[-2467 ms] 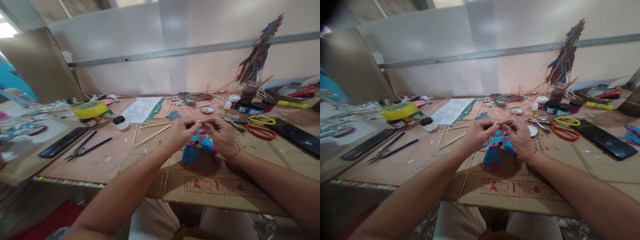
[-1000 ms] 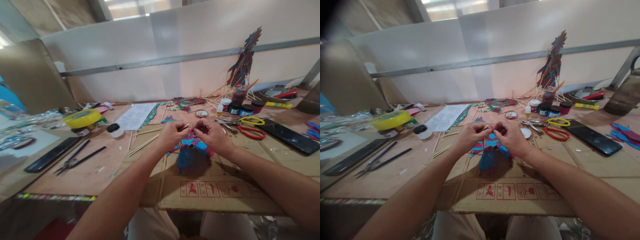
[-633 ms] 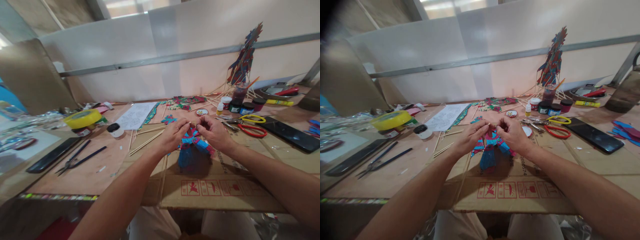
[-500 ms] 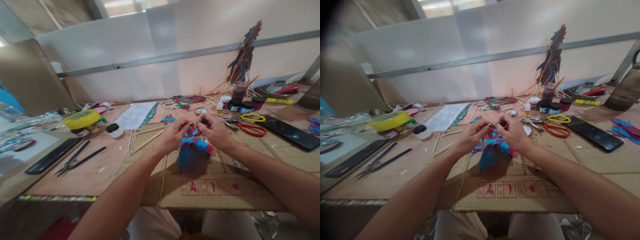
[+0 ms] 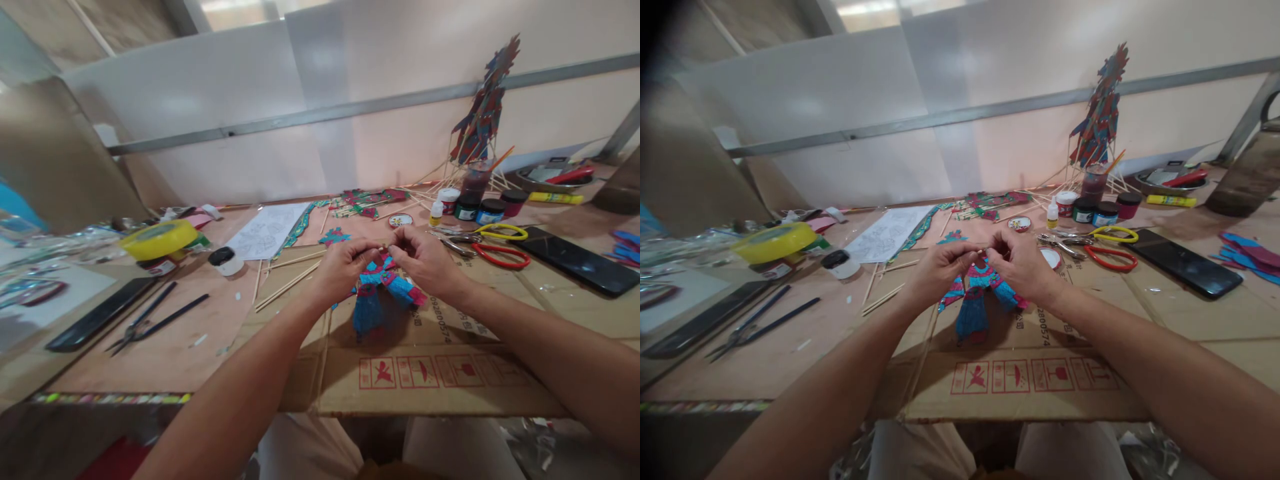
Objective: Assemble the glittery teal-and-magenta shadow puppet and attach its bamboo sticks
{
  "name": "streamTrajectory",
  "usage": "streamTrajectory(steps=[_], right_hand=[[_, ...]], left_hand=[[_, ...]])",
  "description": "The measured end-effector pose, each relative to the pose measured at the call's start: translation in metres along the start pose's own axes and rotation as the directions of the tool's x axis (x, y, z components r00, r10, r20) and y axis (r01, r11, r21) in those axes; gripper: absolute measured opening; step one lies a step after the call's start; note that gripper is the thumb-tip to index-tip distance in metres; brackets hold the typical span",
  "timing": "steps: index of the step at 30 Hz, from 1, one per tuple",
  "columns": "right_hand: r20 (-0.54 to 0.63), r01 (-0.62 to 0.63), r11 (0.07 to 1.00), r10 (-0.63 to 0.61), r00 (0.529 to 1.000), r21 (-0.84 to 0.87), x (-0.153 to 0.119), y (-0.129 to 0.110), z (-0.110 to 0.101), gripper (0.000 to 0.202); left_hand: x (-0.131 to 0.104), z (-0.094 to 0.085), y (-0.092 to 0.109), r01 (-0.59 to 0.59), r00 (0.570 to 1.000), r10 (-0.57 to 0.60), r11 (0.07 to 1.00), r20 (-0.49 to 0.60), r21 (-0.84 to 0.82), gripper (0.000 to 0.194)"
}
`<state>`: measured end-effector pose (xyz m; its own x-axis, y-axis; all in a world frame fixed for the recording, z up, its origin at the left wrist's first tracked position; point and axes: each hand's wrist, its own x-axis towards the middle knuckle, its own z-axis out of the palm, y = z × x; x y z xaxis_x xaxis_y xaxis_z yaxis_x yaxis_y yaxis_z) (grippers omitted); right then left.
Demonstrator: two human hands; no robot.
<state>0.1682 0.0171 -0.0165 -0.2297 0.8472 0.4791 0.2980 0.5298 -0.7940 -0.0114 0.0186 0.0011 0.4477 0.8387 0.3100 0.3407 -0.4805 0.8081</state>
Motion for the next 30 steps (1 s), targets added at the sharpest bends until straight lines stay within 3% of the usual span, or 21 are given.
streamTrajectory(steps=[30], right_hand=[[0.014,0.071,0.985,-0.069,0.997,-0.159,-0.0008,-0.0068,-0.0018,0.007]], left_hand=[[0.0005,0.0014,-0.0024,0.001,1.000,0.000,1.000,-0.027,0.025,0.019]])
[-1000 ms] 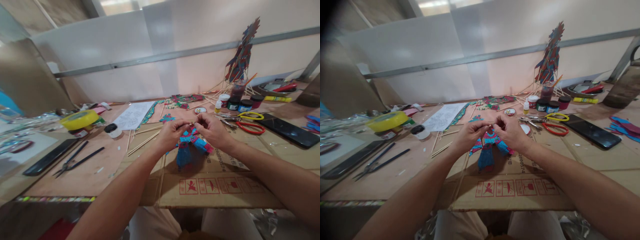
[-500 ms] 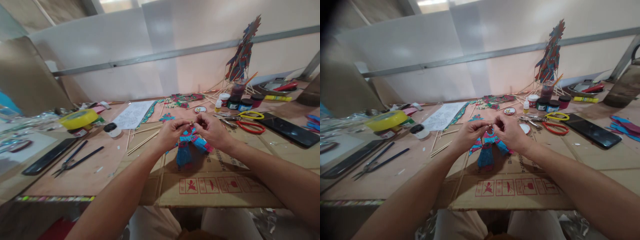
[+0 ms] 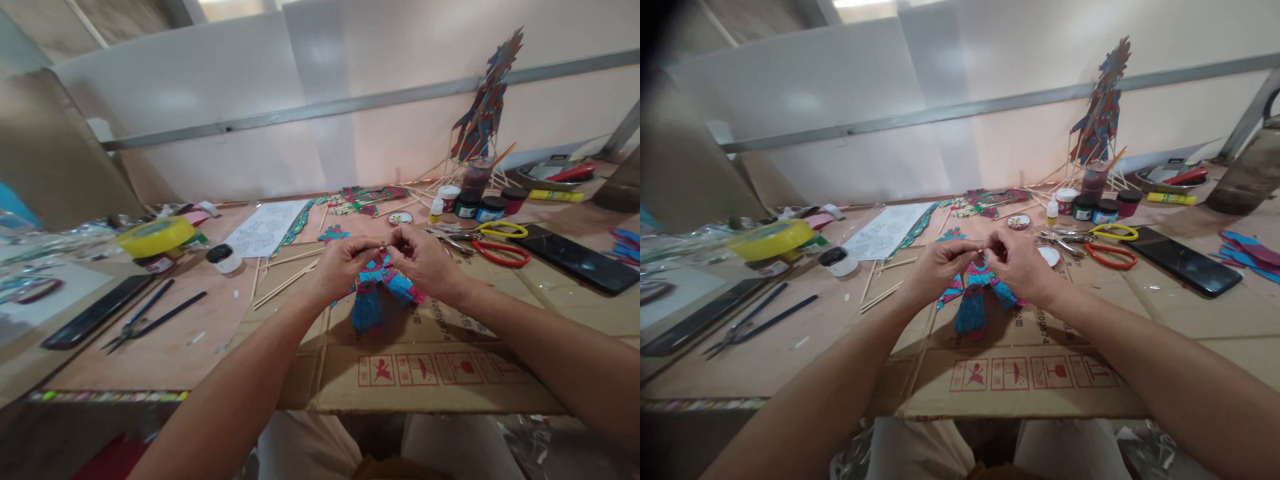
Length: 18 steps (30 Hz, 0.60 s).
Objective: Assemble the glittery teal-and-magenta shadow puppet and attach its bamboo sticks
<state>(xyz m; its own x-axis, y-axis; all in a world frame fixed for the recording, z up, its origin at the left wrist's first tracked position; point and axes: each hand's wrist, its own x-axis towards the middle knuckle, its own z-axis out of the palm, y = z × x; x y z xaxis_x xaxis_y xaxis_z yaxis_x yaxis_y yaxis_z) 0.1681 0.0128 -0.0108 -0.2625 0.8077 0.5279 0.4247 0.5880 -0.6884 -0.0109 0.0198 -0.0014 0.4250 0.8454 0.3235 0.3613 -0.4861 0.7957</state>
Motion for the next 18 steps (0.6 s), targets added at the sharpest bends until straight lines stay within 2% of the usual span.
streamTrajectory(steps=[3,5,10,15,18], right_hand=[[0.008,-0.020,1.000,0.020,1.000,0.024,0.000,0.001,0.001,0.006],[0.009,-0.033,0.999,0.033,0.999,0.031,-0.001,0.002,0.001,0.006],[-0.011,-0.045,0.999,0.046,0.999,0.028,-0.002,0.005,0.002,0.009],[-0.015,-0.062,0.998,0.062,0.998,0.024,-0.002,0.004,0.003,0.008],[-0.003,-0.058,0.998,0.058,0.998,0.018,-0.002,0.005,0.004,0.008]], left_hand=[[0.000,0.001,-0.001,-0.065,0.997,0.068,0.994,-0.034,0.093,0.020],[0.000,0.002,-0.003,-0.127,0.989,0.140,0.969,-0.049,0.212,0.022],[0.000,0.001,-0.012,-0.230,0.958,0.286,0.828,-0.033,0.511,0.023],[0.000,0.001,-0.015,-0.259,0.949,0.312,0.702,0.041,0.664,0.020],[-0.001,0.001,-0.016,-0.269,0.948,0.310,0.668,0.069,0.694,0.021]])
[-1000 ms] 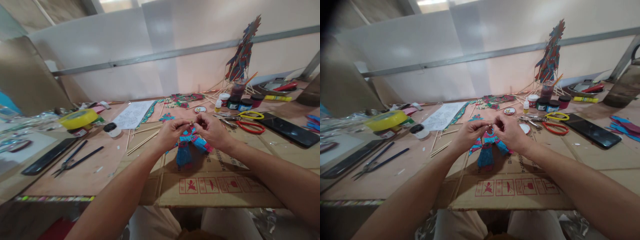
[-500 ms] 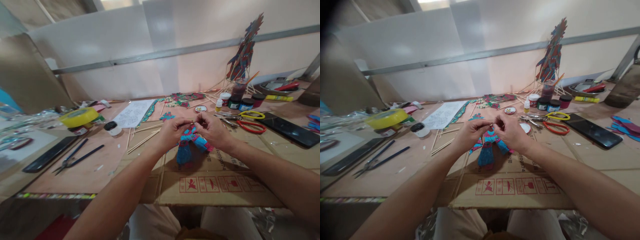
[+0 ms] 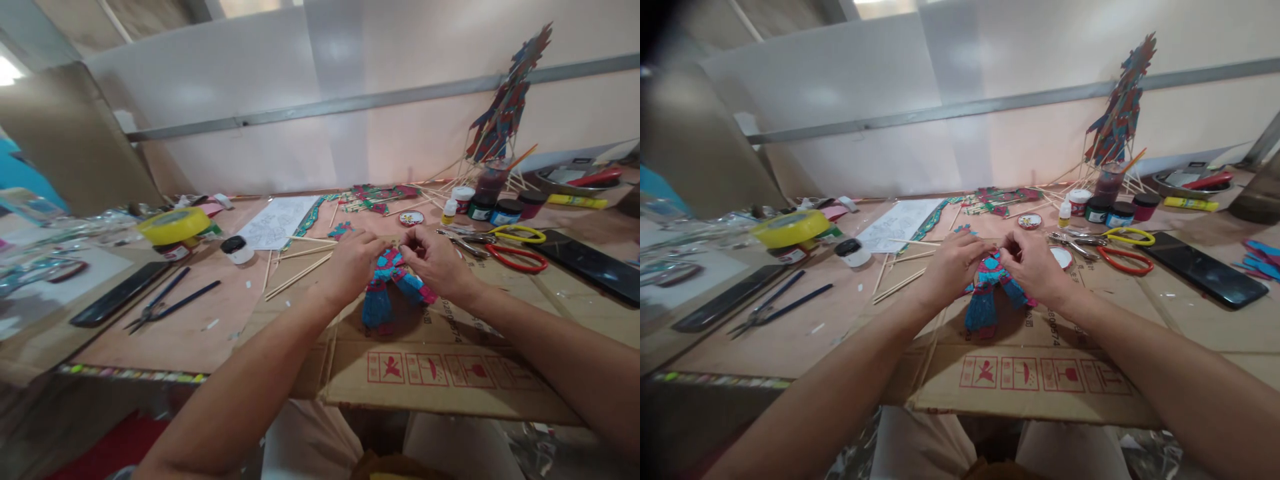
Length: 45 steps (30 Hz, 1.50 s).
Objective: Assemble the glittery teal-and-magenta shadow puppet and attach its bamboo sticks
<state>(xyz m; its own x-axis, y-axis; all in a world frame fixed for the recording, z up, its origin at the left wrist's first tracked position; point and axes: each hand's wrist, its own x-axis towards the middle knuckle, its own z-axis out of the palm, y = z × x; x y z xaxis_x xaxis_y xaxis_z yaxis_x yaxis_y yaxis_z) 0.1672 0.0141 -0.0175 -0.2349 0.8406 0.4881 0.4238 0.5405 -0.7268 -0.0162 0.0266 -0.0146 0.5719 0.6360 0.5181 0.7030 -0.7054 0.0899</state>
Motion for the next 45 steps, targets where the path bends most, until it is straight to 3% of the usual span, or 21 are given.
streamTrajectory(steps=[4,7,12,17,25,45], right_hand=[[0.001,0.006,1.000,-0.006,1.000,-0.022,-0.0009,0.0012,0.0008,0.007],[-0.001,0.004,1.000,-0.004,1.000,-0.017,-0.0012,0.0000,0.0003,0.007],[-0.007,0.013,1.000,-0.013,1.000,0.020,-0.0011,-0.0047,-0.0014,0.010],[-0.036,0.003,0.999,-0.001,0.999,0.038,-0.0011,-0.0045,-0.0005,0.009],[-0.035,0.018,1.000,-0.018,0.999,0.010,0.0000,-0.0052,-0.0010,0.009],[-0.027,0.043,0.998,-0.044,0.999,-0.045,-0.0004,-0.0069,-0.0017,0.009]], left_hand=[[-0.0004,0.0021,-0.0007,0.003,1.000,-0.003,1.000,0.000,-0.019,0.020],[0.0005,0.0024,0.0010,0.041,0.998,-0.047,0.985,-0.034,-0.169,0.020],[0.0035,-0.0013,0.0056,0.123,0.988,-0.152,0.870,-0.024,-0.478,0.022],[0.0043,-0.0032,0.0054,0.184,0.979,-0.202,0.780,0.038,-0.599,0.023],[0.0041,-0.0033,0.0064,0.232,0.969,-0.227,0.705,0.096,-0.670,0.017],[0.0040,-0.0037,0.0051,0.257,0.963,-0.241,0.695,0.120,-0.672,0.019]])
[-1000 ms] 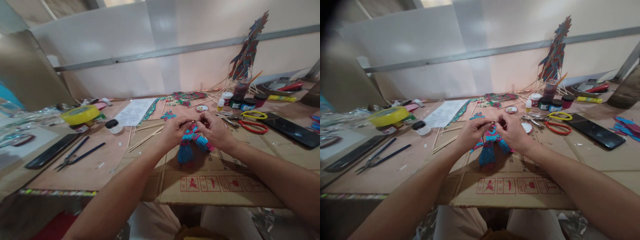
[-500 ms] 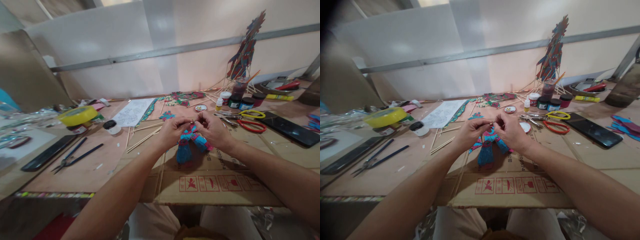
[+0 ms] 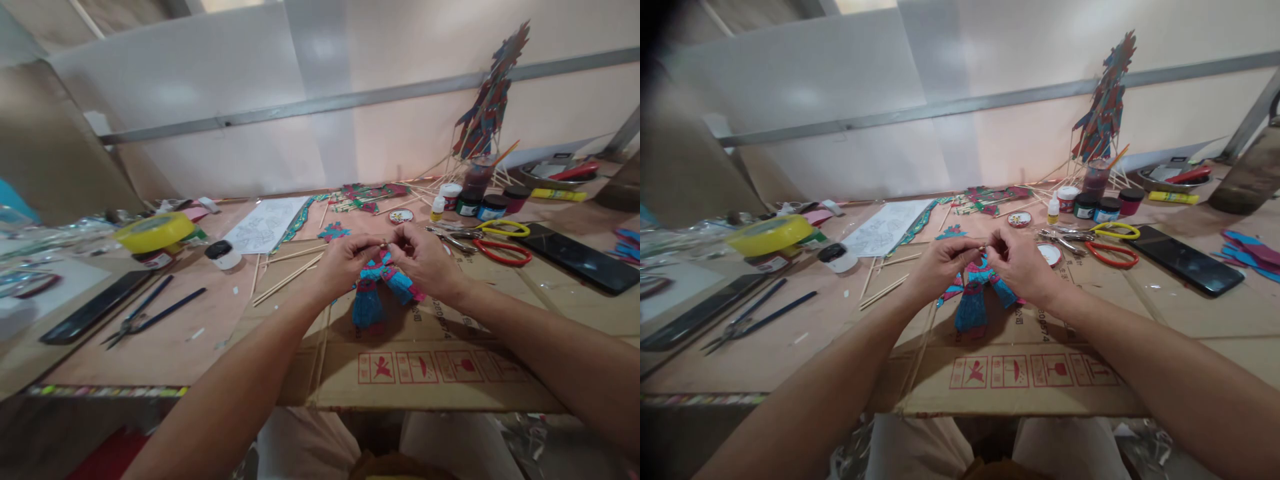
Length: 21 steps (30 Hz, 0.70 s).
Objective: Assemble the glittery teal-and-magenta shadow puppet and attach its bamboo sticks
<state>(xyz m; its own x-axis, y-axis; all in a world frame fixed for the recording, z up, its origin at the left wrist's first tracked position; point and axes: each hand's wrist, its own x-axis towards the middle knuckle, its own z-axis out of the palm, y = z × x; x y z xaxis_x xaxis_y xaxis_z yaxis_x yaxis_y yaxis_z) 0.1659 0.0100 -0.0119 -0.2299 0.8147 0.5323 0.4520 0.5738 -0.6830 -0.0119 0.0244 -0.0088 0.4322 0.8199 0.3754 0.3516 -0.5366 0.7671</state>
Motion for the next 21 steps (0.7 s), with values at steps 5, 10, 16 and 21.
streamTrajectory(steps=[5,10,16,21], right_hand=[[-0.002,0.004,1.000,-0.004,1.000,-0.017,0.0000,-0.0007,-0.0001,0.008],[0.004,-0.002,1.000,0.002,1.000,-0.007,-0.0001,-0.0008,0.0001,0.008],[-0.001,0.002,1.000,-0.002,1.000,-0.031,-0.0006,0.0003,0.0001,0.009],[-0.009,0.012,0.999,-0.012,1.000,-0.037,-0.0004,-0.0003,0.0001,0.008]], left_hand=[[0.0002,0.0004,0.0000,-0.009,1.000,0.009,1.000,0.004,-0.013,0.020],[0.0000,0.0003,0.0006,-0.017,1.000,0.017,1.000,0.002,-0.007,0.019],[0.0004,0.0003,0.0011,-0.014,1.000,0.014,1.000,0.003,0.006,0.018],[0.0011,0.0006,0.0010,-0.014,1.000,0.014,1.000,0.002,0.005,0.017]])
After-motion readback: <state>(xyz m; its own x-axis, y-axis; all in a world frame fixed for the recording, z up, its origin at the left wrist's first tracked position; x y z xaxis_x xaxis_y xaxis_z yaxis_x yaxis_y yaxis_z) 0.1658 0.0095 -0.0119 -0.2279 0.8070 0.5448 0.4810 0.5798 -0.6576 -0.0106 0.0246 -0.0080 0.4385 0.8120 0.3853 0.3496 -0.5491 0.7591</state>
